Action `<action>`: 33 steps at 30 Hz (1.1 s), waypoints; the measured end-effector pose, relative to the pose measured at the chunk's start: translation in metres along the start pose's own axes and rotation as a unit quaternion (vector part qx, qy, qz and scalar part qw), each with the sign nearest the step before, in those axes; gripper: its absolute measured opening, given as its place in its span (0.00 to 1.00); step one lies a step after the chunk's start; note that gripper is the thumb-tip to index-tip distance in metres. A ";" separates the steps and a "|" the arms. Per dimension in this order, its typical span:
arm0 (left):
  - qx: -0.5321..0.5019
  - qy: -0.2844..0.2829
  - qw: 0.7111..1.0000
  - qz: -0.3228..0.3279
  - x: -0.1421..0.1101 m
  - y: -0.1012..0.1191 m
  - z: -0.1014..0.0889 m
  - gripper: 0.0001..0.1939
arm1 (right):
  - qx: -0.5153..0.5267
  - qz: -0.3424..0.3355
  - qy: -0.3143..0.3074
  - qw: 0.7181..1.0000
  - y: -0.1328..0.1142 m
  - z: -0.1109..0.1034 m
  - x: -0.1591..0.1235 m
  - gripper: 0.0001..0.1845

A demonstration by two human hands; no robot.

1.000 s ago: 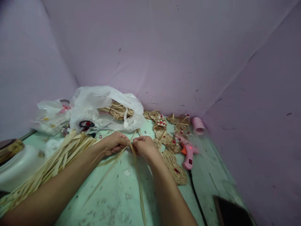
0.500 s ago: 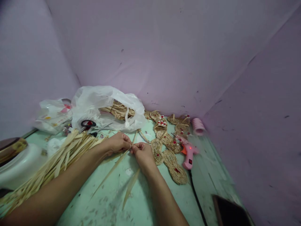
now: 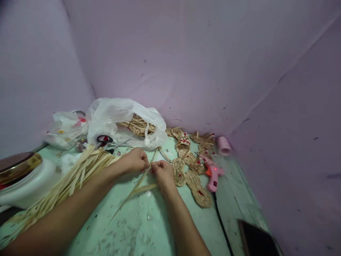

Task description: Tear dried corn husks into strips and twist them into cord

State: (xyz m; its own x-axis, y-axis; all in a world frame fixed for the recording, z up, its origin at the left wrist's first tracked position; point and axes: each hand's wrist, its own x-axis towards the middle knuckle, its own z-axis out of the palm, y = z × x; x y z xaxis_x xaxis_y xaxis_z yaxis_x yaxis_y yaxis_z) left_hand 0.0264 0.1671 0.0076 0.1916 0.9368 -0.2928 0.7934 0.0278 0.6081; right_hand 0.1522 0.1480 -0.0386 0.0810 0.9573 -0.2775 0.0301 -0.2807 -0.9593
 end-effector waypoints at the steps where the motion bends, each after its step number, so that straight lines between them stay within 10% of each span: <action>1: 0.035 0.021 0.999 -0.002 -0.005 0.005 0.002 0.05 | 0.010 -0.001 -0.002 1.000 0.000 0.000 -0.001 0.07; 10: 0.176 0.058 0.981 0.050 -0.039 0.036 0.023 0.11 | 0.103 0.020 -0.012 0.994 0.001 -0.004 -0.002 0.06; 15: -0.057 0.043 0.996 -0.045 -0.016 0.019 -0.001 0.09 | 0.075 0.071 -0.093 0.990 -0.004 -0.011 0.000 0.11; 22: -0.382 -0.146 0.903 -0.131 0.006 0.005 0.013 0.05 | 0.087 0.052 -0.145 0.984 -0.007 -0.013 -0.001 0.11; 27: -0.247 -0.077 0.956 -0.136 0.010 0.001 0.015 0.09 | -0.074 -0.034 -0.128 0.988 -0.006 -0.016 0.003 0.04; 33: -0.228 -0.010 0.965 -0.129 0.008 0.007 0.021 0.09 | -0.351 -0.191 -0.024 0.917 -0.017 -0.018 -0.005 0.06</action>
State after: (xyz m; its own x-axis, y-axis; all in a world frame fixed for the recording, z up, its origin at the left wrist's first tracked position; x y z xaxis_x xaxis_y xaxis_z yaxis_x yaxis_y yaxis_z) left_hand 0.0454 0.1674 -0.0062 0.0367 0.8711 -0.4898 0.4799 0.4146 0.7732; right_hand 0.1690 0.1467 -0.0197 -0.1124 0.9923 0.0528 0.6815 0.1157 -0.7227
